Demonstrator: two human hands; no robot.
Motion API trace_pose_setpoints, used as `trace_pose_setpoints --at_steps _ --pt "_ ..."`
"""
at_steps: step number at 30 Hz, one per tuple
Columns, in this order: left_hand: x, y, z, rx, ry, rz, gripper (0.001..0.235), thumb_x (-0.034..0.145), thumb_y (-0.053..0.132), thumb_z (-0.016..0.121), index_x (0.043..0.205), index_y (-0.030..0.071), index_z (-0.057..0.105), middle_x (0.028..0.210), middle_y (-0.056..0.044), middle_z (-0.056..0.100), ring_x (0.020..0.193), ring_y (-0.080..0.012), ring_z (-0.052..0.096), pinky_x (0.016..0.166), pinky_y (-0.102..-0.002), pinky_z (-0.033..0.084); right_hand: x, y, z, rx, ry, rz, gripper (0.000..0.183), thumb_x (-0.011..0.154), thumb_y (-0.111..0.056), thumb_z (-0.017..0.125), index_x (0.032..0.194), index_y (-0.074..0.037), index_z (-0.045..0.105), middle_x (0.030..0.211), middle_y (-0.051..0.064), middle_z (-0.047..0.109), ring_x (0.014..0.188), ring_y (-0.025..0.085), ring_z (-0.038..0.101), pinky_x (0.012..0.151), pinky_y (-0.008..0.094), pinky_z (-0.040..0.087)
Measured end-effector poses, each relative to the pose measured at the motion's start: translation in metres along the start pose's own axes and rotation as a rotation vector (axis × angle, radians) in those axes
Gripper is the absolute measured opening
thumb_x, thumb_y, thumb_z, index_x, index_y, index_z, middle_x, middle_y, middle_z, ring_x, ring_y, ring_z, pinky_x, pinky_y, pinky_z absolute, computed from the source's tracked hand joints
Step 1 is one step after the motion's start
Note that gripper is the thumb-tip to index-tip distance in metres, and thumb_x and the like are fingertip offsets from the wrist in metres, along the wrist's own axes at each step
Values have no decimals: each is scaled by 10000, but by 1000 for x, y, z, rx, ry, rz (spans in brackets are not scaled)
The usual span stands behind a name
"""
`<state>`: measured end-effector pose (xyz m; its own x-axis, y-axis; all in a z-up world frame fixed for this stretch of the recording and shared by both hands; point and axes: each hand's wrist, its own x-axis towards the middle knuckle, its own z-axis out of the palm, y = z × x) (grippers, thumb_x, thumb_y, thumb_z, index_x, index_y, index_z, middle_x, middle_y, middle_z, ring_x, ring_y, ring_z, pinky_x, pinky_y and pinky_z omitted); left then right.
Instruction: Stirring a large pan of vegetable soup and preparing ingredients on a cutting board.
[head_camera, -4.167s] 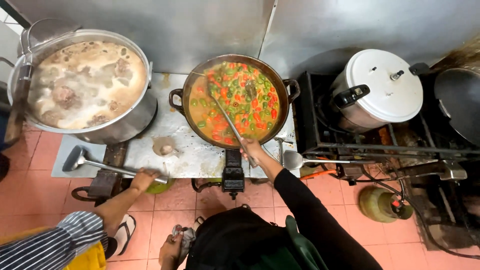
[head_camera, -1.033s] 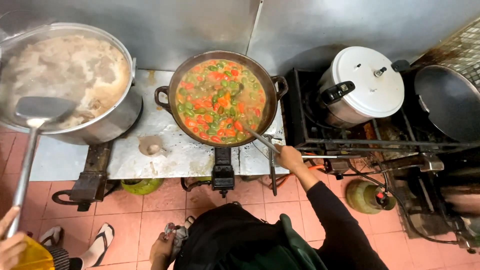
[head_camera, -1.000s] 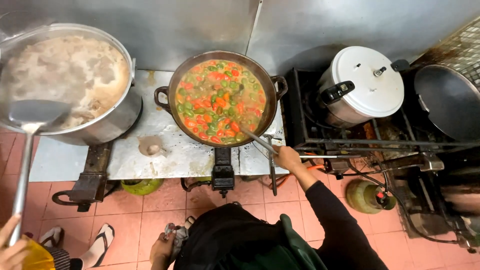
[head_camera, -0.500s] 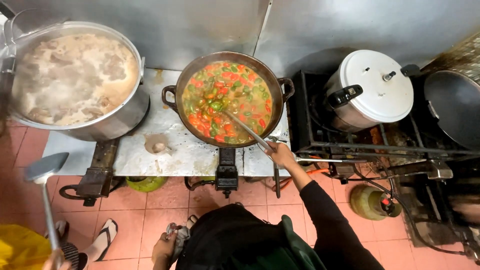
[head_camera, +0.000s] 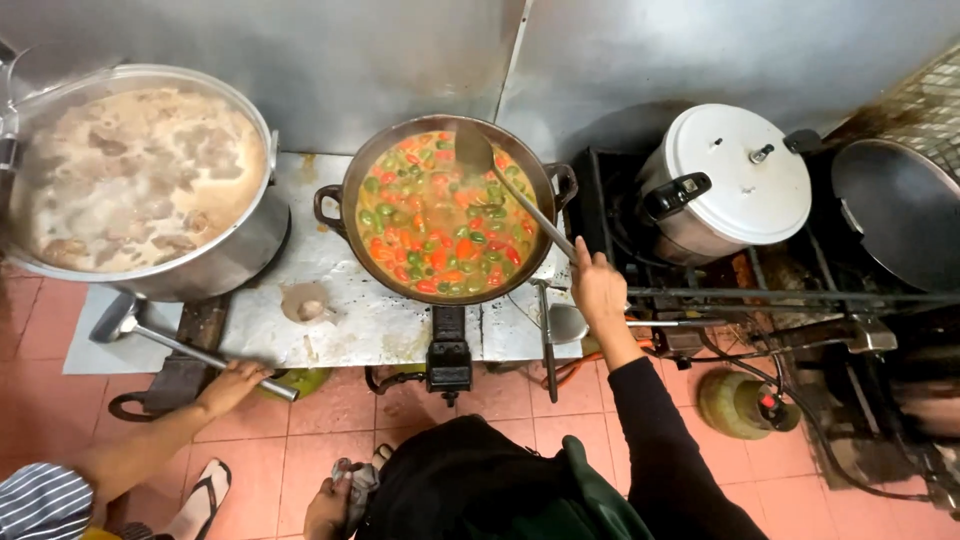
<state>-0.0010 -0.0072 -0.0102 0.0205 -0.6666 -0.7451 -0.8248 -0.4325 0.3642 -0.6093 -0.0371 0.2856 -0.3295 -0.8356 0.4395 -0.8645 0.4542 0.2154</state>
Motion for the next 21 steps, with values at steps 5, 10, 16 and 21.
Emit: trace_pose_setpoints --at_steps 5,10,16,21 --pt "10 13 2 43 -21 39 705 956 655 413 1311 97 656 1246 -245 737 1189 -437 677 1007 -487 536 9 14 -46 58 143 118 552 895 -227 742 1419 -130 600 851 104 614 512 308 583 438 408 471" --pt "21 25 4 103 -18 123 707 966 641 383 1229 45 658 1179 -287 736 1125 -478 683 956 -514 546 26 28 -105 71 299 169 480 925 -206 764 1377 -95 646 831 87 580 554 281 570 472 379 463" --pt "10 46 -1 145 -29 57 693 933 695 401 1284 156 658 1243 -209 747 1178 -427 684 964 -493 551 30 35 -101 334 394 263 588 872 -26 761 1433 -22 584 965 139 557 760 298 569 659 401 502" --pt "18 42 12 175 -46 68 723 923 710 412 1336 160 637 1271 -209 735 1186 -422 686 969 -486 553 -14 11 28 292 -61 156 596 938 -93 583 1471 70 371 879 233 692 552 396 681 480 517 572"
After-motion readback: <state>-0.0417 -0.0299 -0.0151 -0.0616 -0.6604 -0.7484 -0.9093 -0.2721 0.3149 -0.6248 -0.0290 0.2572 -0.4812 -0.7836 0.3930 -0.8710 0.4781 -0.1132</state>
